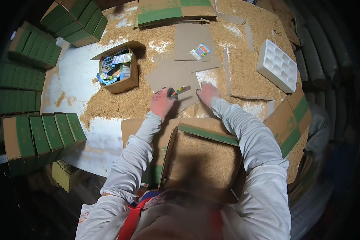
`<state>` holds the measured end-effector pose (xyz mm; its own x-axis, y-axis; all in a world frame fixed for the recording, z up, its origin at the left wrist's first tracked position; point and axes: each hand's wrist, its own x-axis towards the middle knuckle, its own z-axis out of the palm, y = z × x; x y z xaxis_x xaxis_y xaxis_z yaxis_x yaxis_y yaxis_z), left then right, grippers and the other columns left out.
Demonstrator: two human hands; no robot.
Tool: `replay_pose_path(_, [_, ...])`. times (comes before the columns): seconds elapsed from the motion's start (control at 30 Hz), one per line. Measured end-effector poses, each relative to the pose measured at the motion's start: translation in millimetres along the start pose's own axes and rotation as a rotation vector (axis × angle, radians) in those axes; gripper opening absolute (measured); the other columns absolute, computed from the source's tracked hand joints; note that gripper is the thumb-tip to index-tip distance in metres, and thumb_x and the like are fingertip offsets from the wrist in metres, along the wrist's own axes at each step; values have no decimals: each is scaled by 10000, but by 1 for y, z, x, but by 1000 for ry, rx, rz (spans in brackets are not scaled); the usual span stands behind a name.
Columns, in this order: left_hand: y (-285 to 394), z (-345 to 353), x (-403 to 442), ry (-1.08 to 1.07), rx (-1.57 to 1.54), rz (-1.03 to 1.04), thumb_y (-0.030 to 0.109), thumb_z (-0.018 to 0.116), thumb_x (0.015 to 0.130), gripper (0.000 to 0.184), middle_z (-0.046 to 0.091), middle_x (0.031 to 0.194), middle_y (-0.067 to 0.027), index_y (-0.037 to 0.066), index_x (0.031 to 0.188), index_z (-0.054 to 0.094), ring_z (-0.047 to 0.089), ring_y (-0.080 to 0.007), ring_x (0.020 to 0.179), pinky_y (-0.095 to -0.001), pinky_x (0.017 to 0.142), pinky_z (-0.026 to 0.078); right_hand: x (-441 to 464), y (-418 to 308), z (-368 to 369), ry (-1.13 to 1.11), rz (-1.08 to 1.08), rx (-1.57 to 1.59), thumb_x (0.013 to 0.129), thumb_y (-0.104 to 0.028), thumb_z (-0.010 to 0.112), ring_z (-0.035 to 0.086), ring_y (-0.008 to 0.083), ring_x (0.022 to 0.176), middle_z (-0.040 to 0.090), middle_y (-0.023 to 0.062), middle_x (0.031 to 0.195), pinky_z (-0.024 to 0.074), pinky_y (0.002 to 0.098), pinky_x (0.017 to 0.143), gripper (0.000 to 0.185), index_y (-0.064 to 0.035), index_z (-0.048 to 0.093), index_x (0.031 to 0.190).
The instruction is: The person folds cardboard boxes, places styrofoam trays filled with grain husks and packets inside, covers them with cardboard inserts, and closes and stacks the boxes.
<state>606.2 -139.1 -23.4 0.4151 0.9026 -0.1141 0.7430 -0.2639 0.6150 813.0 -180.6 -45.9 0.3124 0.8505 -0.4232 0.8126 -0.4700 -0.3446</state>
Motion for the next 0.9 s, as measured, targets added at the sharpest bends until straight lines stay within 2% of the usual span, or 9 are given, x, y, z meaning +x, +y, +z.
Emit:
replay_pose_path(0.1, [-11, -23, -4, 18, -404, -244, 190, 717, 690, 263, 634, 862, -146, 41, 886, 624, 616, -284, 836, -370, 743, 468, -1, 4, 9, -55, 14, 90, 724, -384, 666, 608, 344, 925, 622, 242, 954, 471, 393, 791, 513, 53, 586, 981])
replay_pose_path(0.17, [-32, -5, -8, -9, -239, -453, 179, 726, 684, 277, 648, 868, -153, 20, 893, 637, 623, -268, 799, -348, 719, 472, -10, -13, -7, -117, 55, 228, 710, -346, 672, 612, 348, 917, 627, 253, 942, 468, 383, 805, 488, 66, 612, 965])
replay_pose_path(0.2, [-46, 11, -9, 63, -269, -415, 183, 728, 685, 297, 653, 841, -146, 13, 914, 644, 621, -256, 754, -339, 699, 474, -2, -5, 8, -34, -23, 339, 648, -350, 766, 620, 272, 721, 639, 185, 786, 477, 363, 667, 484, 69, 613, 838])
replay_pose_path(0.4, [0, -55, -46, 123, -591, -442, 219, 648, 800, 267, 636, 707, -128, 12, 970, 653, 605, -230, 646, -348, 649, 468, -39, -12, -85, -197, -174, 662, 778, -240, 675, 567, 128, 628, 625, 77, 748, 460, 270, 587, 344, 27, 631, 990])
replay_pose_path(0.5, [-3, -64, -66, 144, -441, -179, 212, 614, 815, 268, 639, 818, -159, 21, 1003, 631, 615, -293, 770, -376, 701, 466, -100, -15, -154, 44, -68, 400, 810, -239, 641, 566, 135, 613, 628, 90, 766, 455, 282, 578, 316, 33, 634, 972])
replay_pose_path(0.6, [75, -132, -124, 259, -282, 360, 219, 589, 799, 278, 616, 965, -143, 58, 1024, 614, 582, -312, 902, -411, 758, 447, -155, 15, -177, 388, -473, 182, 818, -215, 621, 574, 135, 633, 632, 92, 786, 457, 278, 589, 297, 44, 628, 965])
replay_pose_path(0.63, [95, -145, -139, 296, -204, 573, 234, 588, 789, 269, 611, 959, -120, 73, 1003, 618, 580, -292, 892, -411, 745, 444, -184, 12, -181, 507, -406, 301, 812, -186, 616, 554, 115, 641, 611, 73, 769, 443, 255, 592, 276, 57, 617, 942])
replay_pose_path(0.7, [137, -152, -165, -72, -30, 769, 207, 579, 784, 218, 586, 904, -108, 63, 945, 604, 571, -282, 835, -382, 720, 440, -231, 15, -191, 524, -280, 469, 810, -156, 612, 522, 97, 638, 577, 60, 744, 424, 231, 595, 246, 61, 610, 926])
replay_pose_path(0.9, [128, -74, -171, -220, 524, 854, 297, 632, 747, 197, 573, 738, -43, 106, 735, 585, 570, -232, 714, -367, 626, 410, -335, 20, -179, 827, -338, 399, 772, -80, 633, 551, 130, 687, 579, 79, 781, 440, 239, 632, 207, 62, 611, 921])
